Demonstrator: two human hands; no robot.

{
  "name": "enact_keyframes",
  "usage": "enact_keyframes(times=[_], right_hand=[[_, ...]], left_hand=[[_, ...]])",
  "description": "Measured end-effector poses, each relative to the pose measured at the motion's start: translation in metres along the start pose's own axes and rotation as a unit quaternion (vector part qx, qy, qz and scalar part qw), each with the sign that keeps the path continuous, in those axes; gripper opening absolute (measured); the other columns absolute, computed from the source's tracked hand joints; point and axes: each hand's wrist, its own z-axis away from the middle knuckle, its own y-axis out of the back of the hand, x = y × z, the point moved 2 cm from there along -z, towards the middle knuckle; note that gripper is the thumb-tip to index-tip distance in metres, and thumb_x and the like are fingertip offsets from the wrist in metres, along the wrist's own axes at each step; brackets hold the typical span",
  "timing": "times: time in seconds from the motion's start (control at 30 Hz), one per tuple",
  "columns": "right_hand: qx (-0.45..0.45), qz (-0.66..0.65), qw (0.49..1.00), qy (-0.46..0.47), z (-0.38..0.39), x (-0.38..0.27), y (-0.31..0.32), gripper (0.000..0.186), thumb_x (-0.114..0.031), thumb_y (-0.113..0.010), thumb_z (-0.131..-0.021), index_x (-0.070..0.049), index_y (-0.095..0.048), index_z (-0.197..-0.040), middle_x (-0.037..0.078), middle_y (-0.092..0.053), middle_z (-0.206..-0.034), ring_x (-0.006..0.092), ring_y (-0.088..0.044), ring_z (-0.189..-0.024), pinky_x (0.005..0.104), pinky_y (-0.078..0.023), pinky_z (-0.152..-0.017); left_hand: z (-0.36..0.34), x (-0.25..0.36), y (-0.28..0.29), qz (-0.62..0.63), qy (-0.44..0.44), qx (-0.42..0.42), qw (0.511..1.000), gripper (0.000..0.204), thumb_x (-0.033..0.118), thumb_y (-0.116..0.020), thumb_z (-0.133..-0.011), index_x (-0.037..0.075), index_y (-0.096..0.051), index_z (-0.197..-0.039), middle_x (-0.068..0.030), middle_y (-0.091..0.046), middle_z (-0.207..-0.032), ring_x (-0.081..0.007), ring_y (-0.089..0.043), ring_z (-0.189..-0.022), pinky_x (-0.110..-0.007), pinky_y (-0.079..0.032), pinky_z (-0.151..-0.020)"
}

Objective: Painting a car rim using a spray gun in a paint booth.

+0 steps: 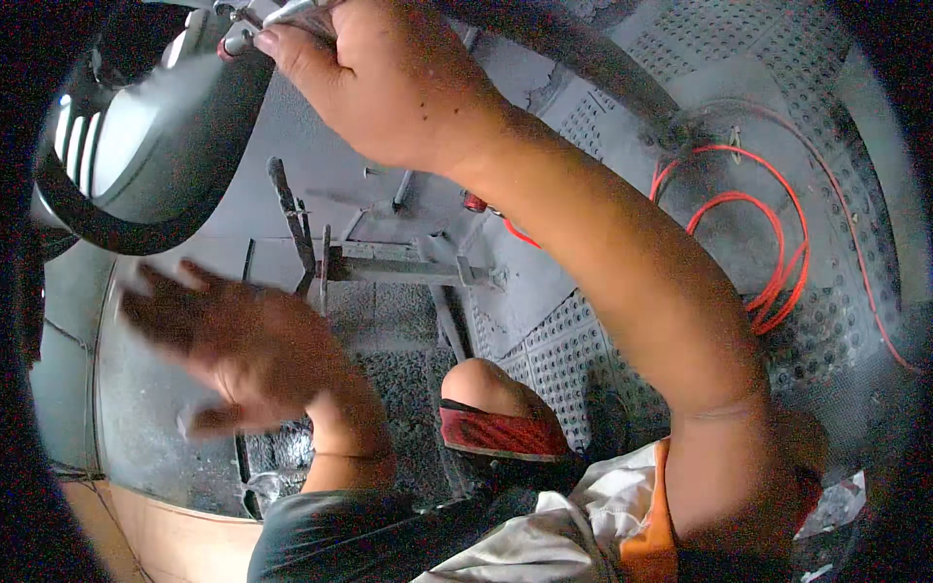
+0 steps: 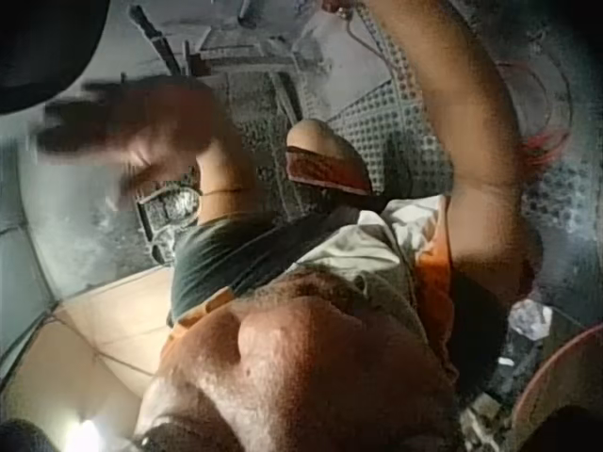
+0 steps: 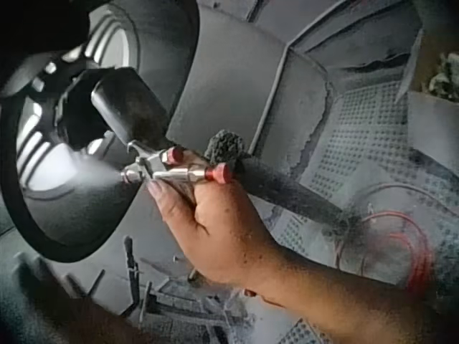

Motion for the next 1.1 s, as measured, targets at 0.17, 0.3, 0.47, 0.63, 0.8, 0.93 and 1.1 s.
enact_keyframes(times=[0.17, 0.3, 0.47, 0.63, 0.8, 0.93, 1.1], right_hand=[[-0.039, 0.039, 0.998, 0.03, 0.002, -0.003, 0.003, 0.023, -0.017, -0.053, -0.094, 0.005, -0.061, -0.094, 0.02, -0.062, -0.084, 0.0356, -0.062, -0.077, 0.0378, -0.048, -0.071], [-0.077, -0.081, 0.993, -0.029, 0.008, 0.014, -0.007, 0.024, -0.018, -0.054, -0.094, 0.005, -0.061, -0.095, 0.021, -0.062, -0.089, 0.036, -0.063, -0.08, 0.0386, -0.048, -0.07], [-0.122, -0.225, 0.955, -0.147, 0.003, 0.013, 0.001, 0.025, -0.018, -0.054, -0.094, 0.005, -0.06, -0.096, 0.023, -0.062, -0.089, 0.0384, -0.062, -0.082, 0.04, -0.048, -0.07], [-0.067, -0.206, 0.973, -0.086, 0.007, 0.014, 0.0, 0.025, -0.019, -0.055, -0.093, 0.006, -0.06, -0.095, 0.023, -0.062, -0.088, 0.0395, -0.062, -0.084, 0.0409, -0.049, -0.071], [-0.05, 0.058, 0.994, 0.072, 0.005, 0.003, 0.004, 0.025, -0.019, -0.055, -0.093, 0.006, -0.06, -0.092, 0.024, -0.062, -0.089, 0.0404, -0.061, -0.085, 0.0427, -0.048, -0.073], [-0.036, -0.128, 0.991, -0.006, 0.015, 0.029, 0.009, 0.025, -0.019, -0.055, -0.093, 0.005, -0.06, -0.092, 0.024, -0.062, -0.091, 0.0407, -0.061, -0.086, 0.043, -0.048, -0.075], [-0.066, -0.159, 0.984, -0.052, 0.004, 0.014, 0.003, 0.026, -0.02, -0.055, -0.094, 0.005, -0.061, -0.094, 0.024, -0.063, -0.093, 0.0393, -0.062, -0.087, 0.0419, -0.049, -0.076]], left_hand=[[-0.011, -0.034, 0.044, -0.115, -0.028, 0.034, 0.992, 0.079, 0.06, -0.019, -0.096, 0.001, -0.019, -0.148, -0.014, -0.023, -0.154, -0.0238, -0.019, -0.143, -0.041, -0.014, -0.115], [-0.023, -0.051, 0.064, -0.228, 0.049, 0.084, 0.969, 0.081, 0.062, -0.018, -0.095, -0.001, -0.02, -0.147, -0.0149, -0.023, -0.154, -0.0241, -0.019, -0.143, -0.041, -0.014, -0.115], [0.002, 0.016, -0.016, -0.009, -0.065, -0.043, 0.997, 0.085, 0.062, -0.022, -0.095, -0.005, -0.014, -0.147, -0.0168, -0.021, -0.154, -0.0277, -0.015, -0.144, -0.046, -0.007, -0.116], [-0.011, -0.044, 0.059, -0.275, -0.021, 0.011, 0.961, 0.086, 0.065, -0.031, -0.092, 0.0, -0.018, -0.148, -0.0156, -0.024, -0.153, -0.0321, -0.024, -0.14, -0.046, -0.012, -0.116], [-0.006, -0.036, 0.045, 0.022, 0.029, 0.029, 0.999, 0.084, 0.061, -0.033, -0.094, 0.0, -0.014, -0.148, -0.0171, -0.019, -0.154, -0.0314, -0.016, -0.143, -0.046, -0.012, -0.117], [0.02, 0.014, -0.026, 0.101, -0.068, 0.012, 0.993, 0.084, 0.064, -0.023, -0.094, -0.001, -0.022, -0.147, -0.0154, -0.023, -0.154, -0.025, -0.015, -0.144, -0.043, -0.006, -0.117], [-0.004, -0.037, 0.065, -0.476, -0.017, 0.132, 0.87, 0.089, 0.06, -0.042, -0.091, -0.001, -0.012, -0.148, -0.0177, -0.013, -0.156, -0.0302, -0.011, -0.145, -0.046, -0.014, -0.117]])
